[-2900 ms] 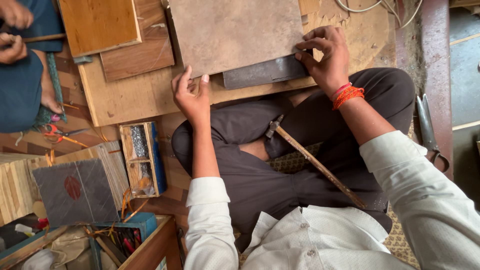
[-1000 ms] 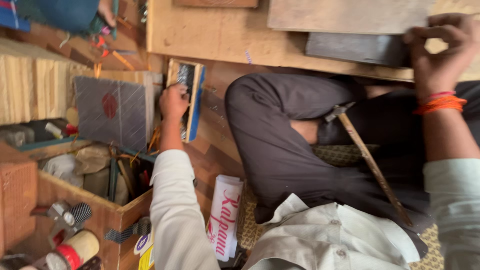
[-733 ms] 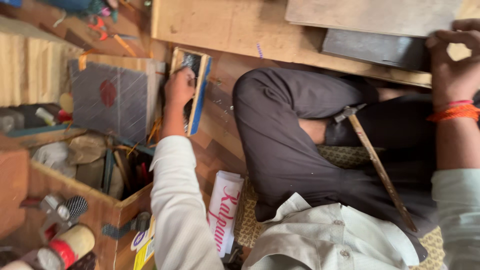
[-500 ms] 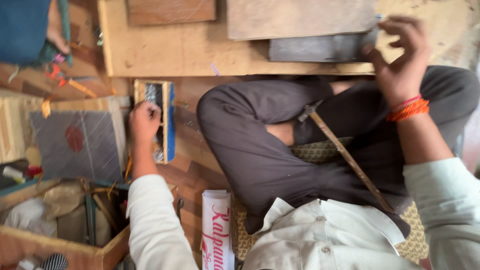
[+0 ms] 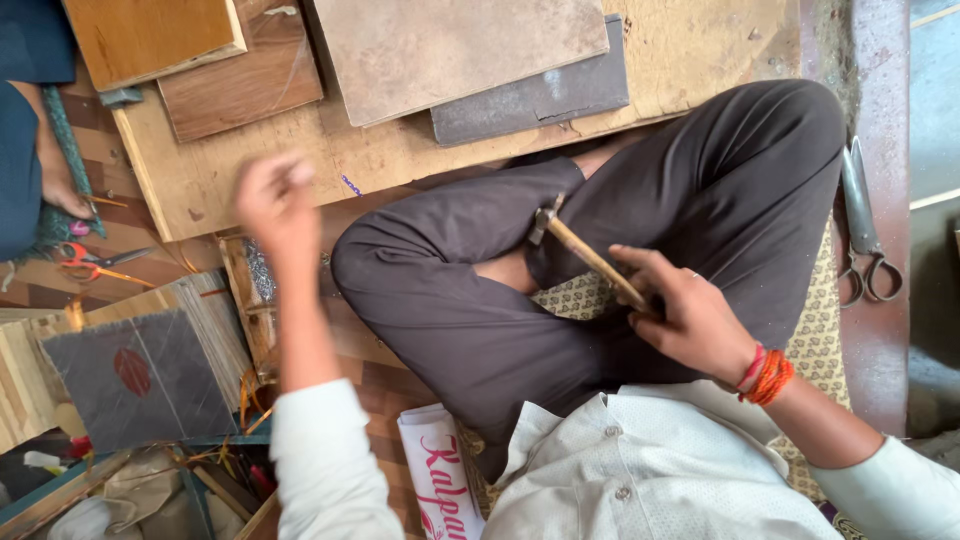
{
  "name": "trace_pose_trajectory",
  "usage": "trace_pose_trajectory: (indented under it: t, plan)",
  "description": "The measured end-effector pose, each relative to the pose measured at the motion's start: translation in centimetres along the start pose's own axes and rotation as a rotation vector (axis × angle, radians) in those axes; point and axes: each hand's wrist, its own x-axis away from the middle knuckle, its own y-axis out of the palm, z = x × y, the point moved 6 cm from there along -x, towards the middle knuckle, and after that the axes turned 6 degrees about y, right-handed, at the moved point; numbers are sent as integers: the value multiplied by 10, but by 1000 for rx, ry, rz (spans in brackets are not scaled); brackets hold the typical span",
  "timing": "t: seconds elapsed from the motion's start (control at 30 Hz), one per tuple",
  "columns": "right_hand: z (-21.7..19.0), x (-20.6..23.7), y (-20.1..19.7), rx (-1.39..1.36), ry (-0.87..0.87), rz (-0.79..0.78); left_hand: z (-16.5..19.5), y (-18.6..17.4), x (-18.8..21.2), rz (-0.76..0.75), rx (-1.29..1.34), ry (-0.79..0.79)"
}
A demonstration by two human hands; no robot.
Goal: The person sits on the floor and assembles small wooden frames by hammering nails into them using a hammer. They handle various wooden boards and frames, positioning them on a work surface and securing them with nails.
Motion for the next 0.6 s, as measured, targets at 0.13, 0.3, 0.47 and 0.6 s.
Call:
trace_pose_trajectory:
  t: [0.13,0.3,0.47,0.6]
  plan:
    - [8,10,-23,-300,-76,115,88,154,-41,-177,-32,280]
    - [23,14,-54,-60,-89,380,134,265,-55,-277,-151,336]
    - [33,11,-70,114,2,516,123,290,-46,-311,-264,279]
    - [27,2,-72,-42,-23,521,112,294,-42,-337,-247,287]
